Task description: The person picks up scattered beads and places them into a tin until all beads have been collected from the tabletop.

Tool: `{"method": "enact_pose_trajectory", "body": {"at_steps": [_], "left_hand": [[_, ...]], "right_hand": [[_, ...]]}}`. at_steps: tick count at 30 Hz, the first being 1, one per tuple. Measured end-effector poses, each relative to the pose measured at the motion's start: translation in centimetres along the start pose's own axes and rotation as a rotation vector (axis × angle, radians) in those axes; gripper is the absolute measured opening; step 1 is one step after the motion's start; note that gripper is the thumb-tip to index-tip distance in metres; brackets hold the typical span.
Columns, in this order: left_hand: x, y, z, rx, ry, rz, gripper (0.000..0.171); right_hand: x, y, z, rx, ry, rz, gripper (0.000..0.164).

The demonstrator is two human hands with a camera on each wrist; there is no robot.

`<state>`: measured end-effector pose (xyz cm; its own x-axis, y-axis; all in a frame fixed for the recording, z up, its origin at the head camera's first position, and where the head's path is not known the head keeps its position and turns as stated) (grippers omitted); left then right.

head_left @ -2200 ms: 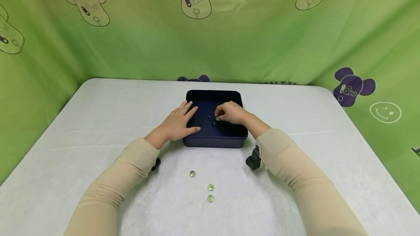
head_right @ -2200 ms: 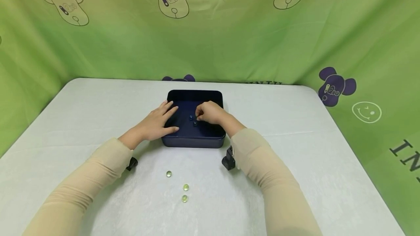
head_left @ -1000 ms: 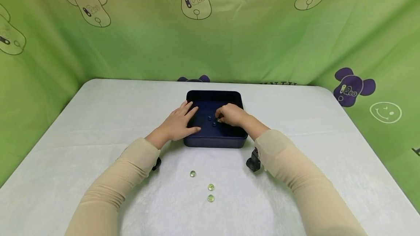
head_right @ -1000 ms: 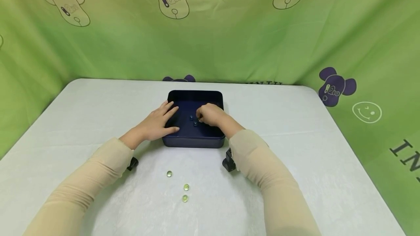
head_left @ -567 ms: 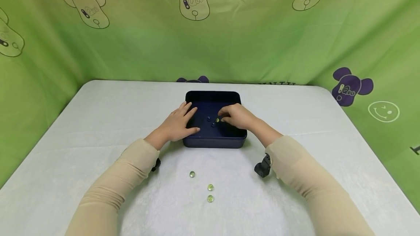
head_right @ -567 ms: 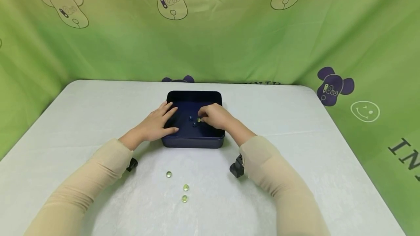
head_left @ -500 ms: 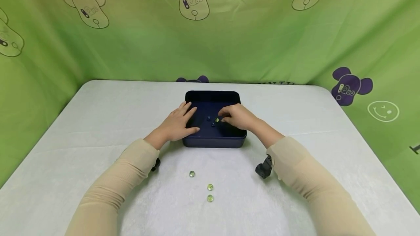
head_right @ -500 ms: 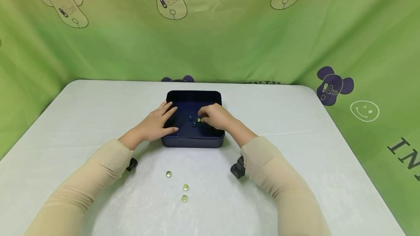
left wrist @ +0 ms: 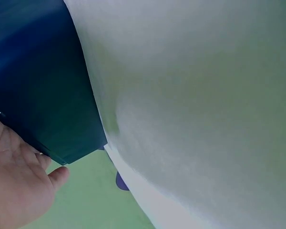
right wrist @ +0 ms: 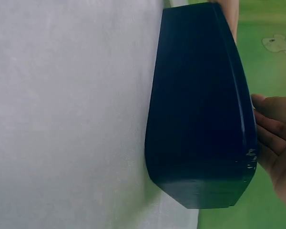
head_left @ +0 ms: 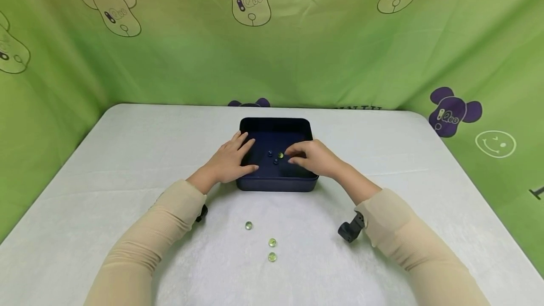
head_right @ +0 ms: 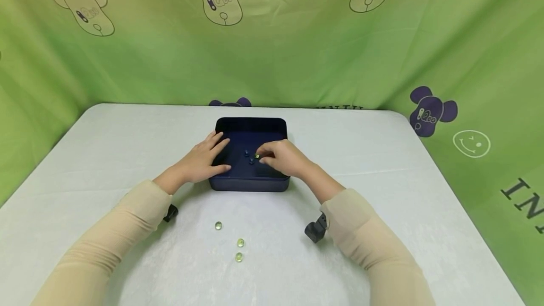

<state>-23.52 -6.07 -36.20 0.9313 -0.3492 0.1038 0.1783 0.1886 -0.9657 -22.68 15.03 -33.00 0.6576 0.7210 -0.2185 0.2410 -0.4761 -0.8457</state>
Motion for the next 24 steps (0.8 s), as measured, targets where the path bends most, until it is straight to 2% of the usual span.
{"method": "enact_pose_trajectory", "body": {"at_steps": [11,24], "left_hand": [[0.0,0.0,0.1,0.007,-0.002,-0.012,0.072],[0.0,0.1,0.1,0.002,-0.002,-0.004,0.073]], "right_hand": [[1.2,0.1,-1.1,-0.12,0.026,0.02,0.022],[2.1,0.5,-2.4,-0.212,-0.014,0.023,0.02]]}}
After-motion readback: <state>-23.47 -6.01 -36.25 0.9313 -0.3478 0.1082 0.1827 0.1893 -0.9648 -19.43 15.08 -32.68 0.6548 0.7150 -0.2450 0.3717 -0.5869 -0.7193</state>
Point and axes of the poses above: each hand's wrist, its own x-axis away from the middle knuckle, its own y-axis out of the palm, z = x × y, the point moved 3 cm from there along -x, towards the middle knuckle, and after that the axes turned 11 degrees about -y, right-handed, at the moved point
